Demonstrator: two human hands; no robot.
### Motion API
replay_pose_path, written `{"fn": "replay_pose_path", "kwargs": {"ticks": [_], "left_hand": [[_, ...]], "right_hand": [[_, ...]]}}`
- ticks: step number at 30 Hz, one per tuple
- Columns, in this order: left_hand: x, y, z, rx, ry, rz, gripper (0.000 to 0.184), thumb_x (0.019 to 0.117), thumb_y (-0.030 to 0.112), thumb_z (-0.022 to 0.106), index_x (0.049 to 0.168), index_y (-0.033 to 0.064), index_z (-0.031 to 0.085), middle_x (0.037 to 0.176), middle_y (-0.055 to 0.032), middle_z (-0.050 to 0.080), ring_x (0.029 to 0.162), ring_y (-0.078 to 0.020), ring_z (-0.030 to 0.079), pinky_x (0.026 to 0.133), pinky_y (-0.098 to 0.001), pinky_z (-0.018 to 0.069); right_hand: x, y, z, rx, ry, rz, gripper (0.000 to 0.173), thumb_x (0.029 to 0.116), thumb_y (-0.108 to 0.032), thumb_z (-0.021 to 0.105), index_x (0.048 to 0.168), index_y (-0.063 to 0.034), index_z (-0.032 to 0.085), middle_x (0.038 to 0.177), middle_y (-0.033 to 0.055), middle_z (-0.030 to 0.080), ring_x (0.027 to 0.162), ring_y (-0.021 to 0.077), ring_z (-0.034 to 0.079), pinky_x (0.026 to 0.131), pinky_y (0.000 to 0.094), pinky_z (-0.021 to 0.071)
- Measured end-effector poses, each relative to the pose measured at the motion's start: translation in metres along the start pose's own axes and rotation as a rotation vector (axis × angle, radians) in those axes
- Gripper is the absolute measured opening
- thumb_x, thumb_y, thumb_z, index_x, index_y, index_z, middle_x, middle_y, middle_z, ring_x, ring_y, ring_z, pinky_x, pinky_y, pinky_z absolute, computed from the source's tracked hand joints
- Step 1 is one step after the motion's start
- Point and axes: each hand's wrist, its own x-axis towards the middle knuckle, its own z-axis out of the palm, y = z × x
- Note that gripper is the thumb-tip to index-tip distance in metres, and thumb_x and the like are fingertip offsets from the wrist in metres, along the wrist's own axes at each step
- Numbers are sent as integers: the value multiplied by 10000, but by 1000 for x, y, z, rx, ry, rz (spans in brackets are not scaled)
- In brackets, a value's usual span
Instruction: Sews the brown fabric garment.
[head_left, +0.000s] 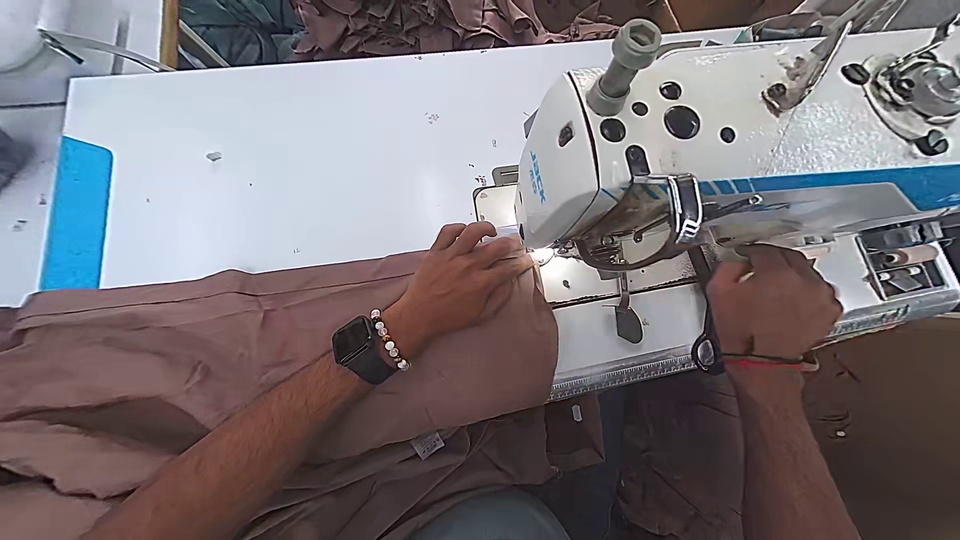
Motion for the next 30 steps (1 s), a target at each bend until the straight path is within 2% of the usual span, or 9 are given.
{"fn": "replay_pose_path", "kwargs": {"ticks": [3,6,9,11,12,16,22,27,30], "left_hand": [[-2,-1,-1,-29,-22,39,359,1030,318,469,1292,311,715,1340,54,666,1251,-227,544,1037,-449,381],[-6,1,-3,-58,-40,55,373,1033,329,457,1317,317,699,1352,59,657,1255,-222,541,1057,-458,369],[-4,1,-1,-38,-39,15,377,1028,340,456,1307,301,706,1343,57,656,1238,-220,541,1043,-456,369],[-1,1,0,-15,-33,-12,380,1029,345,449,1298,294,713,1329,39,661,1234,-237,532,1030,-458,362],[-1,1,0,-4,-32,-21,380,1030,346,447,1294,292,714,1328,33,662,1241,-242,530,1030,-459,362],[-1,1,0,-1,-40,-25,365,1037,339,451,1268,276,727,1301,19,668,1250,-256,526,1039,-466,365],[-1,0,-3,-39,-35,-1,350,1040,329,476,1298,282,708,1316,-1,653,1252,-255,526,1048,-463,369],[-6,-1,-6,-74,-51,71,341,1040,321,471,1260,342,731,1374,1,647,1312,-256,517,1084,-479,357],[-5,1,-3,-45,-38,8,370,1026,326,462,1289,235,706,1334,26,679,1326,-230,529,1097,-459,367]], "right_hand": [[-8,-1,12,60,51,27,364,1007,-238,479,1225,-49,702,1306,210,666,1190,426,643,919,640,499],[-31,-12,-1,220,119,-13,409,987,-256,541,1318,-51,665,1493,253,514,1417,439,456,1149,590,378],[-70,-53,-22,446,169,-129,333,986,-182,572,1234,4,693,1296,250,630,1214,371,611,987,497,525],[-97,-88,-22,743,-100,-151,308,1033,-185,526,1242,-13,674,1080,89,711,911,144,702,751,323,612],[-105,-104,-18,937,-290,-113,300,1053,-166,506,1264,-15,656,1021,50,735,815,117,734,670,306,649],[-115,-139,-5,1076,-404,35,265,1072,-185,502,1177,-80,722,819,-25,757,578,75,694,472,262,598],[-118,-158,-2,622,-242,-76,330,999,-439,590,1169,-212,761,719,-76,707,571,88,625,514,356,507],[-130,-167,1,471,-69,-180,300,972,-218,565,1172,-118,765,736,12,693,551,152,622,464,348,483],[-133,-166,5,447,-7,-247,325,971,-155,544,1191,-69,767,789,48,745,564,171,664,468,346,515]]}}
